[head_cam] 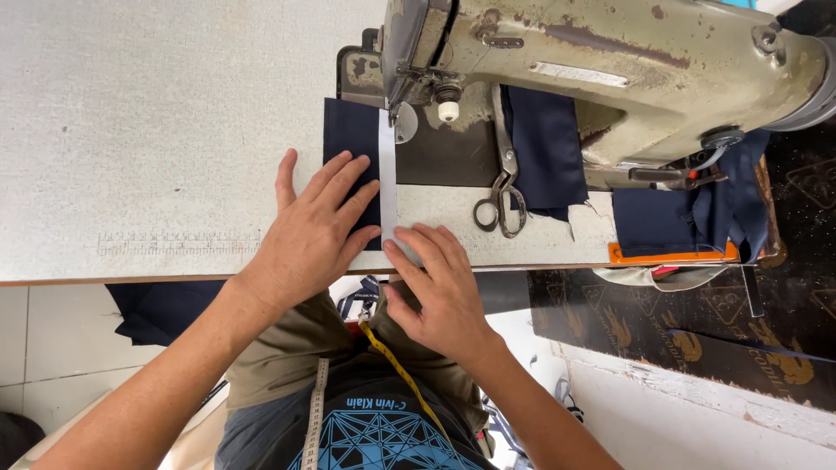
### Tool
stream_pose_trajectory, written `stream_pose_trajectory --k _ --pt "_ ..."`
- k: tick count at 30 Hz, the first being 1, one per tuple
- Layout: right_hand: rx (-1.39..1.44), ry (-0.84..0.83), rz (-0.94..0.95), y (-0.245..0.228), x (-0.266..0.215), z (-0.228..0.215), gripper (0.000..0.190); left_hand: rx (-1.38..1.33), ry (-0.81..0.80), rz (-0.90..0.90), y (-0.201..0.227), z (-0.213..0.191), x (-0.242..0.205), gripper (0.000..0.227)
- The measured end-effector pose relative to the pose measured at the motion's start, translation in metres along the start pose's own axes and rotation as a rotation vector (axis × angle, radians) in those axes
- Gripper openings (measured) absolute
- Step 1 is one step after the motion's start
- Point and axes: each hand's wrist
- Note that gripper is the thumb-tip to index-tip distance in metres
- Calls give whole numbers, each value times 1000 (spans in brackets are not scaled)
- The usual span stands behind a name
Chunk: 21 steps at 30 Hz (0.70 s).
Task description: Sewing white elastic bands onto dark blue fabric pieces using an industrial sewing machine, including measuring and trimming.
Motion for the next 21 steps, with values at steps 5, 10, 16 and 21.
stream_pose_trajectory --k 5,10,16,21 --pt "-4 -4 -9 1 2 -1 46 -40 62 60 -1 9 6 37" --pt "-4 -13 -7 2 8 -6 45 -21 53 74 -1 2 8 33" --pt "-25 -53 0 3 26 -15 50 -6 1 42 -7 -2 18 33" --pt "-75 -159 -28 5 48 -27 44 3 22 130 -18 -6 30 32"
Point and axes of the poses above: each hand's wrist, its own x-axis towards the middle knuckle, its own z-axis out of the palm, y = z × x, and after that the axes turned 2 degrees about x, right-handed
